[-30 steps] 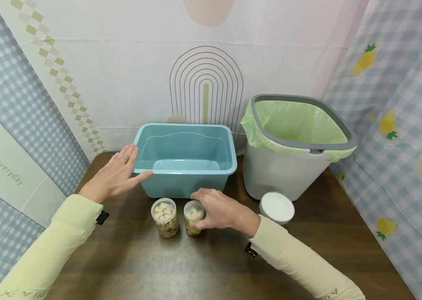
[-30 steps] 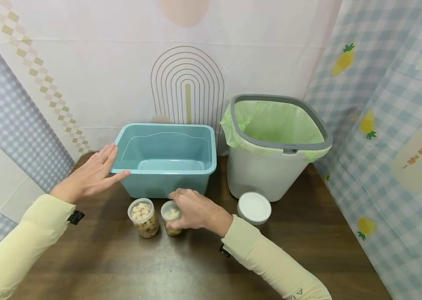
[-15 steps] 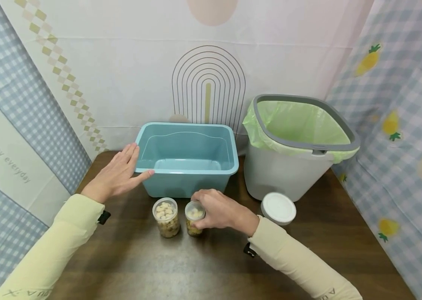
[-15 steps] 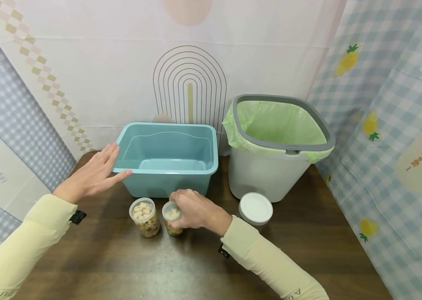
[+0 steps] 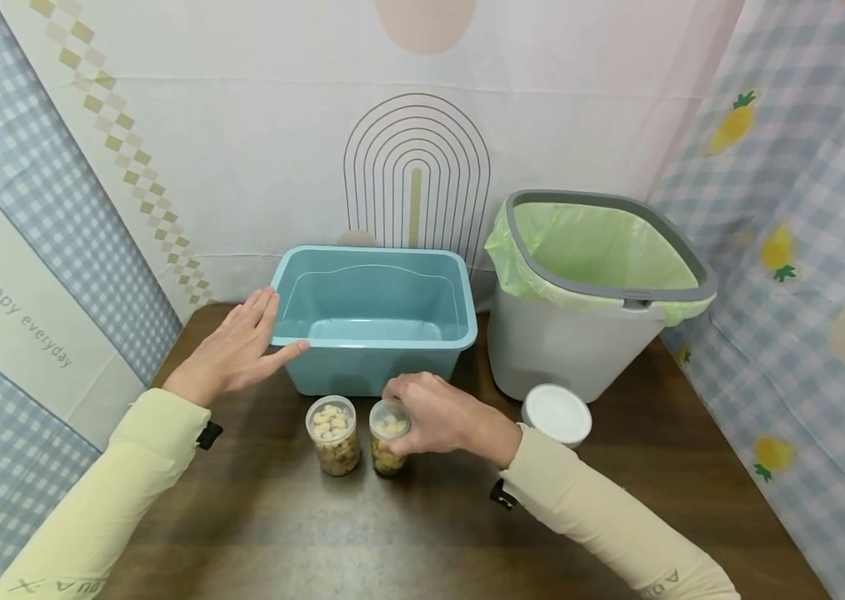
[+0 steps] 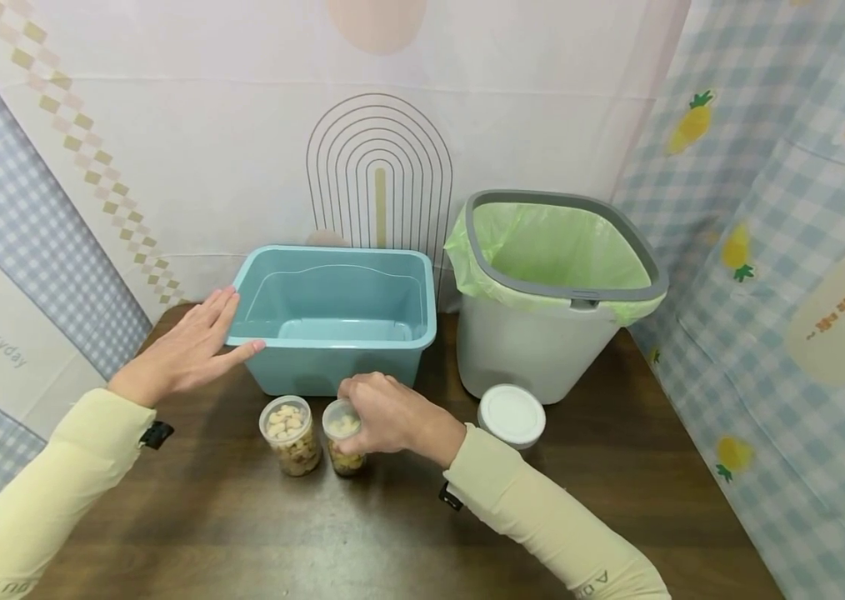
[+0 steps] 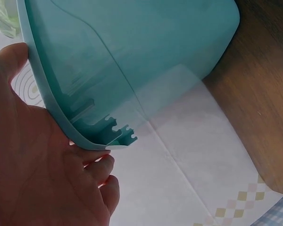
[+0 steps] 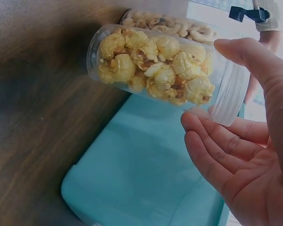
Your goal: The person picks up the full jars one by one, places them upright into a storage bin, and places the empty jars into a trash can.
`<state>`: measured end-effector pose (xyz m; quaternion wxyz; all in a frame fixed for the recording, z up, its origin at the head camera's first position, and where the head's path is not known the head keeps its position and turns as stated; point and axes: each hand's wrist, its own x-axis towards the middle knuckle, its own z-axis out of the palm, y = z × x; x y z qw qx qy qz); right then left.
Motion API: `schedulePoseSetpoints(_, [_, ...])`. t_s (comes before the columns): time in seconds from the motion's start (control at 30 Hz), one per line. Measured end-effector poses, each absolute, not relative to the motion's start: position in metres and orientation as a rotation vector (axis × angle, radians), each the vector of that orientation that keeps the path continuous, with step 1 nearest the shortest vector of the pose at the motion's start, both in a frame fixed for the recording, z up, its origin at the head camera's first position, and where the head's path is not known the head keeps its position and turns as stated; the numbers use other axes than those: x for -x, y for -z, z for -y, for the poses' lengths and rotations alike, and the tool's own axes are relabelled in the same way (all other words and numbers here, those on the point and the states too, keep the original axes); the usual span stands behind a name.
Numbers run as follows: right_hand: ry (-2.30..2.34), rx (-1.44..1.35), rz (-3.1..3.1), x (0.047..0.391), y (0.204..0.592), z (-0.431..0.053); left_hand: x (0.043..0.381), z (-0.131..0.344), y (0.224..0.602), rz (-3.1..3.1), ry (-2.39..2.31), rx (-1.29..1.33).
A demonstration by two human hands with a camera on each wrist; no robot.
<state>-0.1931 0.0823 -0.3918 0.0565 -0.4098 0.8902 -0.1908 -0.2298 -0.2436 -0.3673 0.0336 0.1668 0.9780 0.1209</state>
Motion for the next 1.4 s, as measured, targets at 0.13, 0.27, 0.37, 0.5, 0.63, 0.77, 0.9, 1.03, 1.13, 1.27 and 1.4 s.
schedulePoseSetpoints(0.13, [0.575,1.242,-2.699,0.192,0.384,-0.083,0.23,0.244,0.367,-3.002,-0.37,-0.505])
schedulePoseSetpoints(0.27, [0.573,1.241,-2.7,0.191,0.377,-0.084,0.231,0.244,0.367,-3.002,-0.369,-0.507])
schedulePoseSetpoints(0.37, [0.56,1.258,-2.702,0.192,0.373,-0.084,0.231,0.244,0.367,-3.008,-0.371,-0.516])
schedulePoseSetpoints(0.5, [0.549,1.279,-2.7,0.193,0.367,-0.085,0.232,0.244,0.367,-3.013,-0.372,-0.52])
schedulePoseSetpoints(0.63, [0.537,1.283,-2.705,0.193,0.359,-0.087,0.232,0.245,0.368,-3.009,-0.377,-0.518])
schedulePoseSetpoints(0.77, [0.515,1.291,-2.715,0.195,0.35,-0.088,0.231,0.245,0.368,-3.009,-0.383,-0.517])
schedulePoseSetpoints(0.9, [0.5,1.303,-2.71,0.197,0.343,-0.089,0.231,0.245,0.367,-3.009,-0.384,-0.521])
schedulePoseSetpoints(1.03, [0.481,1.314,-2.703,0.198,0.336,-0.09,0.231,0.245,0.367,-3.008,-0.382,-0.522])
schedulePoseSetpoints(1.13, [0.47,1.312,-2.703,0.199,0.33,-0.091,0.231,0.245,0.367,-3.007,-0.382,-0.521])
schedulePoseSetpoints(1.27, [0.46,1.331,-2.717,0.201,0.321,-0.092,0.231,0.244,0.367,-3.005,-0.382,-0.514])
schedulePoseSetpoints(1.4, [0.473,1.343,-2.728,0.204,0.312,-0.094,0.231,0.244,0.367,-3.003,-0.379,-0.509])
